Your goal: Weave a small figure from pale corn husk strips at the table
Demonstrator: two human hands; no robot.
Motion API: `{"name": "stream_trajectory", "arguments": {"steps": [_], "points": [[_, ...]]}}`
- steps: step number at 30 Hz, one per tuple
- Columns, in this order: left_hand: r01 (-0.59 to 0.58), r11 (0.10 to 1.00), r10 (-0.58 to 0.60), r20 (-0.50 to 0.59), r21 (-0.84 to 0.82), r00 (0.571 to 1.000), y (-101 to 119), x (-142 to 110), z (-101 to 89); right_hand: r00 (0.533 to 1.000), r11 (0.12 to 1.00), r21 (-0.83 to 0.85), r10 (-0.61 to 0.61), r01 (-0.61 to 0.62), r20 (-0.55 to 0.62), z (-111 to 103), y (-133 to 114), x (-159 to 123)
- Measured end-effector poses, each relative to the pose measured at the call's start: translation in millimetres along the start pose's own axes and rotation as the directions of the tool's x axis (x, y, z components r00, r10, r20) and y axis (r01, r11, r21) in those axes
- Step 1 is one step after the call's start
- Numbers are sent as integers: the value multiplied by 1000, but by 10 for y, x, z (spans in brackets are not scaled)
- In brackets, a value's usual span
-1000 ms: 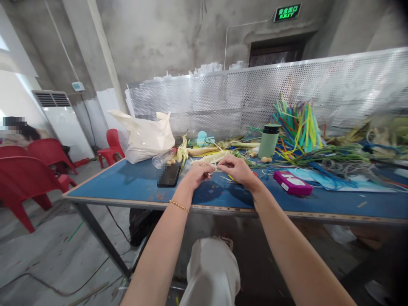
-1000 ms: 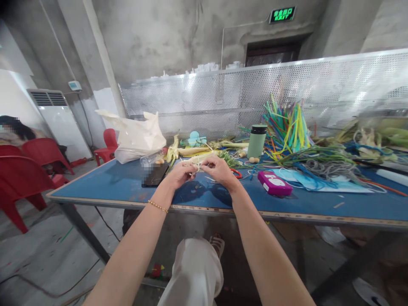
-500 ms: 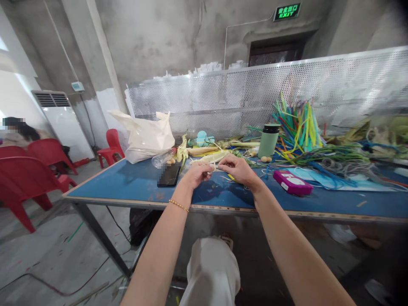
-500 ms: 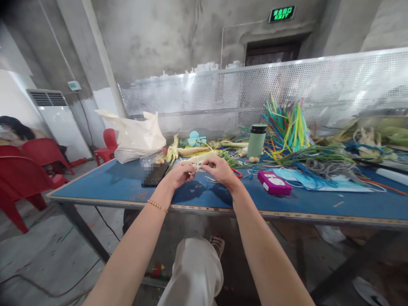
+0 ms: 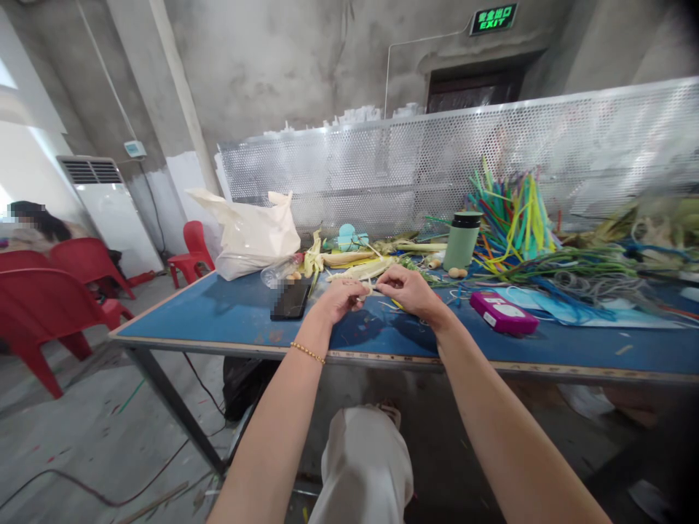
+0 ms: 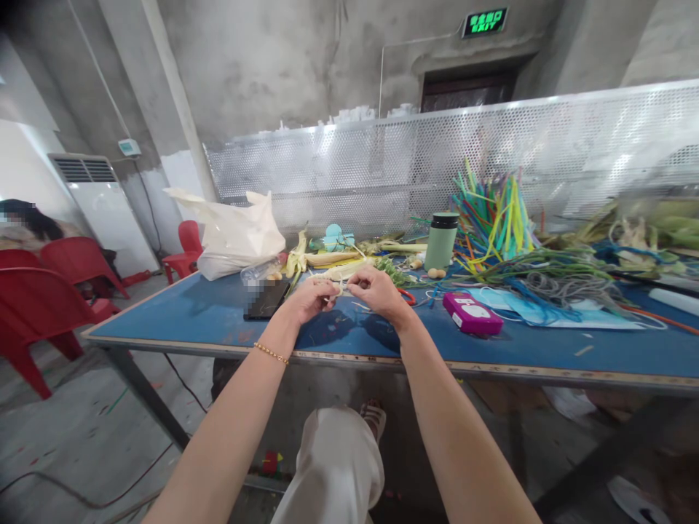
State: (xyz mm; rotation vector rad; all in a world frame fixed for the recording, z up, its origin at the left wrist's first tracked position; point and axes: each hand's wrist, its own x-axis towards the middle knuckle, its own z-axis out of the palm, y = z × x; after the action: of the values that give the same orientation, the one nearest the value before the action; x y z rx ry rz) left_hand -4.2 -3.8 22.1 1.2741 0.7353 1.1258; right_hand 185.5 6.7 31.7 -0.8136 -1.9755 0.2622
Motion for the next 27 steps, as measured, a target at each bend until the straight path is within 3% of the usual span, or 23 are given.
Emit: {"name": "stream_trajectory", "arguments": {"steps": [20,27], "points": [[61,998,-61,56,9,997,-2,-9,-4,999,999,40,-28,26,41,13,-24,-1],[53,998,-54,28,26,998,-13,1,-1,998,999,26,-46,45,50,21,-50,-7]]}}
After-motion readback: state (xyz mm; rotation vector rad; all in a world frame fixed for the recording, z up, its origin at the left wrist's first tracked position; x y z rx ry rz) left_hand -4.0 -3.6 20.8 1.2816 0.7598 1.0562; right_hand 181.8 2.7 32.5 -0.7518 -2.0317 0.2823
